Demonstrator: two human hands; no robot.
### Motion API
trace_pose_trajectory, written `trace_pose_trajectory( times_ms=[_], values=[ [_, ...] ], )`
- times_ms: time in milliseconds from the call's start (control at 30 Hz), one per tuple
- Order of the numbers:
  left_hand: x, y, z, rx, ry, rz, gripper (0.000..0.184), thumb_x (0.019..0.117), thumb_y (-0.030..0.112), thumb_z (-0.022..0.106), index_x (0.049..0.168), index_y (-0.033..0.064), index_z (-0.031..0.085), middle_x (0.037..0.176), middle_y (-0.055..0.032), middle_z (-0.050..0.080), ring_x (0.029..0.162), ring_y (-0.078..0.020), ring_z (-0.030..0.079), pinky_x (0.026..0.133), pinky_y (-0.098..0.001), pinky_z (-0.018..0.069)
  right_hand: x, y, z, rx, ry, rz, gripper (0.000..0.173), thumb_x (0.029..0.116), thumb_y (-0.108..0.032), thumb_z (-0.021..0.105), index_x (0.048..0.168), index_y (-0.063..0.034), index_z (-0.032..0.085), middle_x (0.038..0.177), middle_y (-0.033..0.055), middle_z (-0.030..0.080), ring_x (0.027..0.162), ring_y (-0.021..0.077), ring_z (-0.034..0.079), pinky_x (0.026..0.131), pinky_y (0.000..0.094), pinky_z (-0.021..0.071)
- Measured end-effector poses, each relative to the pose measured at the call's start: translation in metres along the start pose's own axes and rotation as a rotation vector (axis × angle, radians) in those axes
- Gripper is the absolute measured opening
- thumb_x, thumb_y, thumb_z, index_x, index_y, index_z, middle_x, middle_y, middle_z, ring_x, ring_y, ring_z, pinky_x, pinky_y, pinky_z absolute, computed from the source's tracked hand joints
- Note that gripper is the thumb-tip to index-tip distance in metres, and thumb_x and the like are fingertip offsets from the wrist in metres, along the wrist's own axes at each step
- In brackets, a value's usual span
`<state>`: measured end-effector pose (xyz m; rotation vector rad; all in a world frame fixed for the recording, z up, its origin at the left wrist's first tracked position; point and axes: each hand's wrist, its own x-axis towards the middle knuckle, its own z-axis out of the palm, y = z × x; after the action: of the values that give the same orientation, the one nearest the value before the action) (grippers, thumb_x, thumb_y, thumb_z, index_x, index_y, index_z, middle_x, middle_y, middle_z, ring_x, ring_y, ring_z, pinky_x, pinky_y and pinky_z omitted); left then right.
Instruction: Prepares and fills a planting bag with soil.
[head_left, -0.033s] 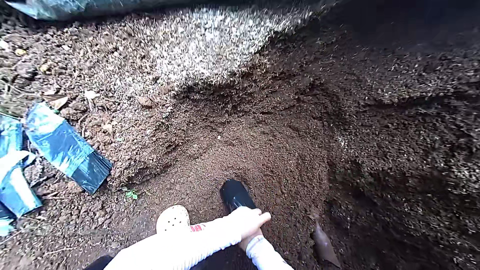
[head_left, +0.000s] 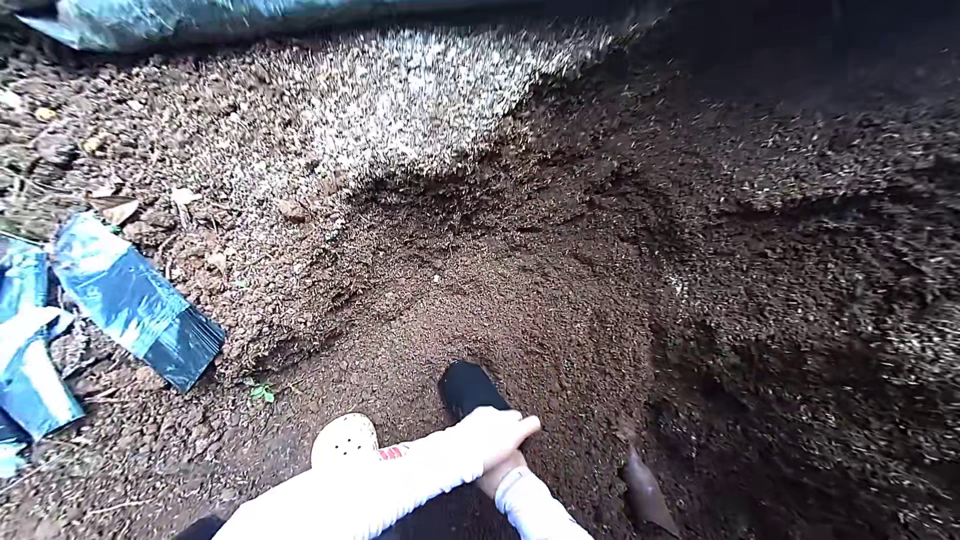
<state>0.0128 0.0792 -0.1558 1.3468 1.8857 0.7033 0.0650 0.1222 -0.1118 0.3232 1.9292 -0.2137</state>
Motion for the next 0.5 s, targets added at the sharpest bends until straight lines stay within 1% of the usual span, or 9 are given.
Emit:
trace_pose_trajectory(
  times_ms=[67,100,167,267,333,367,400,467,500],
  values=[
    [0.003,0.005,-0.034,-0.057,0.117,-0.131,0.035,0.1129,0.025,0.038,0.134,0.0072,0.058,0.119,-0.0240,0.068,0.111,-0.0445,0.067,0.091,-0.0640,0.0527,0.027,0.041,0.003,0.068,0.379,-0.132,0.065,0.0953,-0.051,0.065,0.138,-0.0012,0.062,0.144,0.0241,0.058,0.139,0.0391,0.051,0.117,0.0578,0.0386],
    [0.000,0.007,-0.056,-0.086,0.174,-0.192,0.036,0.1127,0.027,0.038,0.133,0.0057,0.058,0.119,-0.0241,0.069,0.113,-0.0436,0.067,0.094,-0.0629,0.0524,0.032,0.053,-0.006,0.081,0.505,-0.211,0.064,0.0955,-0.051,0.064,0.136,-0.0007,0.063,0.143,0.0233,0.059,0.139,0.0375,0.052,0.117,0.0548,0.0404],
    [-0.010,0.008,-0.093,-0.126,0.231,-0.298,0.037,0.1128,0.025,0.037,0.138,0.0054,0.056,0.121,-0.0249,0.068,0.117,-0.0425,0.066,0.098,-0.0613,0.0511,0.024,0.066,-0.028,0.037,0.690,-0.393,0.051,0.1014,-0.043,0.060,0.130,-0.0018,0.068,0.141,0.0182,0.063,0.139,0.0321,0.053,0.118,0.0472,0.0408],
    [-0.019,0.004,-0.117,-0.006,0.149,-0.537,0.043,0.1102,0.019,0.041,0.153,0.0148,0.042,0.123,-0.0237,0.067,0.117,-0.0436,0.065,0.094,-0.0625,0.0521,0.014,0.078,-0.045,-0.060,0.822,-0.549,0.036,0.1046,-0.033,0.057,0.115,-0.0033,0.075,0.134,0.0137,0.068,0.136,0.0311,0.056,0.118,0.0479,0.0387],
    [-0.018,0.001,-0.113,0.079,0.072,-0.674,0.051,0.1042,0.016,0.053,0.153,0.0108,0.040,0.121,-0.0237,0.067,0.115,-0.0433,0.066,0.092,-0.0615,0.0537,0.019,0.087,-0.048,-0.156,0.836,-0.534,0.033,0.1033,-0.032,0.059,0.111,-0.0056,0.076,0.136,0.0133,0.066,0.143,0.0327,0.049,0.124,0.0549,0.0266],
    [-0.018,0.002,-0.109,0.100,0.031,-0.704,0.053,0.1026,0.015,0.057,0.152,0.0062,0.040,0.124,-0.0251,0.066,0.118,-0.0440,0.065,0.094,-0.0621,0.0527,0.020,0.091,-0.049,-0.195,0.834,-0.512,0.031,0.1026,-0.032,0.061,0.110,-0.0070,0.077,0.139,0.0132,0.064,0.147,0.0336,0.043,0.125,0.0606,0.0192],
    [-0.021,0.002,-0.107,0.119,0.008,-0.710,0.055,0.1021,0.016,0.058,0.152,0.0022,0.039,0.127,-0.0273,0.064,0.120,-0.0456,0.063,0.096,-0.0627,0.0508,0.020,0.093,-0.050,-0.216,0.858,-0.502,0.028,0.1014,-0.032,0.063,0.108,-0.0086,0.078,0.140,0.0133,0.064,0.148,0.0352,0.041,0.124,0.0646,0.0167],
    [-0.024,0.001,-0.102,0.173,0.012,-0.707,0.069,0.0969,0.021,0.067,0.155,0.0028,0.034,0.134,-0.0288,0.059,0.124,-0.0482,0.059,0.097,-0.0632,0.0493,0.020,0.097,-0.046,-0.237,0.951,-0.525,0.022,0.0979,-0.029,0.067,0.103,-0.0117,0.080,0.137,0.0155,0.065,0.145,0.0395,0.045,0.122,0.0676,0.0208],
    [-0.022,-0.001,-0.100,0.184,0.030,-0.699,0.082,0.0933,0.024,0.073,0.161,0.0051,0.029,0.144,-0.0296,0.051,0.132,-0.0511,0.051,0.099,-0.0655,0.0473,0.020,0.098,-0.041,-0.234,0.985,-0.550,0.019,0.0968,-0.027,0.069,0.102,-0.0128,0.080,0.135,0.0170,0.066,0.143,0.0412,0.047,0.121,0.0677,0.0236]
  ],
)
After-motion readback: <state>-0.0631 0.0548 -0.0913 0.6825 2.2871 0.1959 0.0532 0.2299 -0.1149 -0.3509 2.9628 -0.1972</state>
